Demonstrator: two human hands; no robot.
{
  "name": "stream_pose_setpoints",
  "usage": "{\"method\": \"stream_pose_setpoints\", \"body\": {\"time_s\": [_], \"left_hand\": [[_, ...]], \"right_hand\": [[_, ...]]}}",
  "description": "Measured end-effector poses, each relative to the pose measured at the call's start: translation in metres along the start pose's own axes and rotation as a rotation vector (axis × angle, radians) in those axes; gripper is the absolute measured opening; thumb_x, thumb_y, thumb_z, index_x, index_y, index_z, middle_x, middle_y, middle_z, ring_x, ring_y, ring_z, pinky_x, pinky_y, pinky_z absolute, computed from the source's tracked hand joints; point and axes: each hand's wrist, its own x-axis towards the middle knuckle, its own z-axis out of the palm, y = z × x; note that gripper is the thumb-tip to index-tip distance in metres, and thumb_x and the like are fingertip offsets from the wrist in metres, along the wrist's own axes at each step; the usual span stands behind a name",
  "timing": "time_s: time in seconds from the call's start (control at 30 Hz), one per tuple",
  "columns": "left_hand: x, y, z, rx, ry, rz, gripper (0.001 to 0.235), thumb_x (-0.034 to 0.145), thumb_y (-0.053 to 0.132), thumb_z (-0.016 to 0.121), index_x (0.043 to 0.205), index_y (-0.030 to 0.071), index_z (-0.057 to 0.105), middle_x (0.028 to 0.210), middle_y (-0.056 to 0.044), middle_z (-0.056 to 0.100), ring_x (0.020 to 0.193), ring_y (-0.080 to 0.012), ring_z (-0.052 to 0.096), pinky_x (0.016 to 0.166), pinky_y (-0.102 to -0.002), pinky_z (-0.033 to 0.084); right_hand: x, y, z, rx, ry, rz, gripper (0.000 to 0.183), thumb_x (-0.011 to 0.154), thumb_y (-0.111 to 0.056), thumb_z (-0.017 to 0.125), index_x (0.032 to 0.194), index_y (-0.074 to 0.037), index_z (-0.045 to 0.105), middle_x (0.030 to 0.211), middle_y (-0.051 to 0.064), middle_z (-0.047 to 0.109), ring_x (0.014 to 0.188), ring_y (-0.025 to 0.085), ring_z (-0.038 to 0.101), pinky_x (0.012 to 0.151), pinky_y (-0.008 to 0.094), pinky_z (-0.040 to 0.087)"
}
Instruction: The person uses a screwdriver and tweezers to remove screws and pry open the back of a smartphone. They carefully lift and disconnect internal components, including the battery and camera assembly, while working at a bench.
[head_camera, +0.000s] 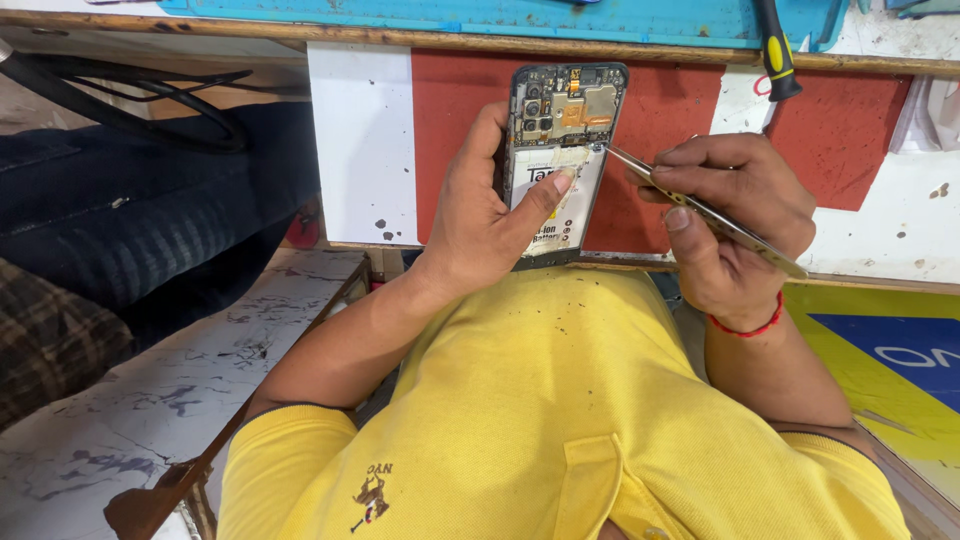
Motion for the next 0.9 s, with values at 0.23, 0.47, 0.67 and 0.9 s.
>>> {"method": "stream_pose_setpoints", "body": {"time_s": [0.23,0.47,0.67,0.9], "left_hand": [[0.000,-0.001,0.000,0.013,-0.022,-0.034,0.036,0.109,0.011,0.065,0.139,0.001,0.048,0.119,-0.005,0.068,0.108,-0.0079,0.064,0.097,-0.028,0.056],[0.002,0.001,0.003,-0.047,-0.031,-0.070,0.033,0.108,0.014,0.059,0.137,-0.001,0.053,0.116,-0.005,0.068,0.106,-0.0080,0.063,0.094,-0.027,0.055],[0.001,-0.003,0.003,0.303,-0.136,-0.422,0.026,0.108,0.015,0.057,0.120,-0.005,0.069,0.080,-0.018,0.043,0.074,-0.0195,0.040,0.069,-0.035,0.037],[-0.002,0.007,0.006,-0.007,-0.128,-0.111,0.027,0.106,0.007,0.059,0.132,-0.001,0.059,0.104,-0.003,0.064,0.089,-0.0072,0.058,0.079,-0.027,0.051]], "right_hand": [[0.001,0.012,-0.003,-0.150,0.326,-0.107,0.026,0.113,-0.011,0.055,0.122,0.012,0.064,0.126,0.021,0.057,0.108,0.024,0.067,0.088,0.031,0.061],[0.007,0.008,-0.014,-0.232,0.307,-0.044,0.024,0.113,-0.004,0.046,0.122,0.013,0.062,0.123,0.024,0.060,0.102,0.027,0.067,0.084,0.031,0.063],[-0.008,0.002,-0.008,0.360,0.097,0.098,0.020,0.105,-0.002,0.054,0.120,0.010,0.059,0.123,0.027,0.063,0.103,0.029,0.072,0.088,0.038,0.065],[-0.004,0.014,-0.007,0.571,0.124,0.203,0.026,0.102,-0.008,0.062,0.123,0.006,0.056,0.119,0.028,0.068,0.097,0.026,0.075,0.088,0.034,0.065]]}}
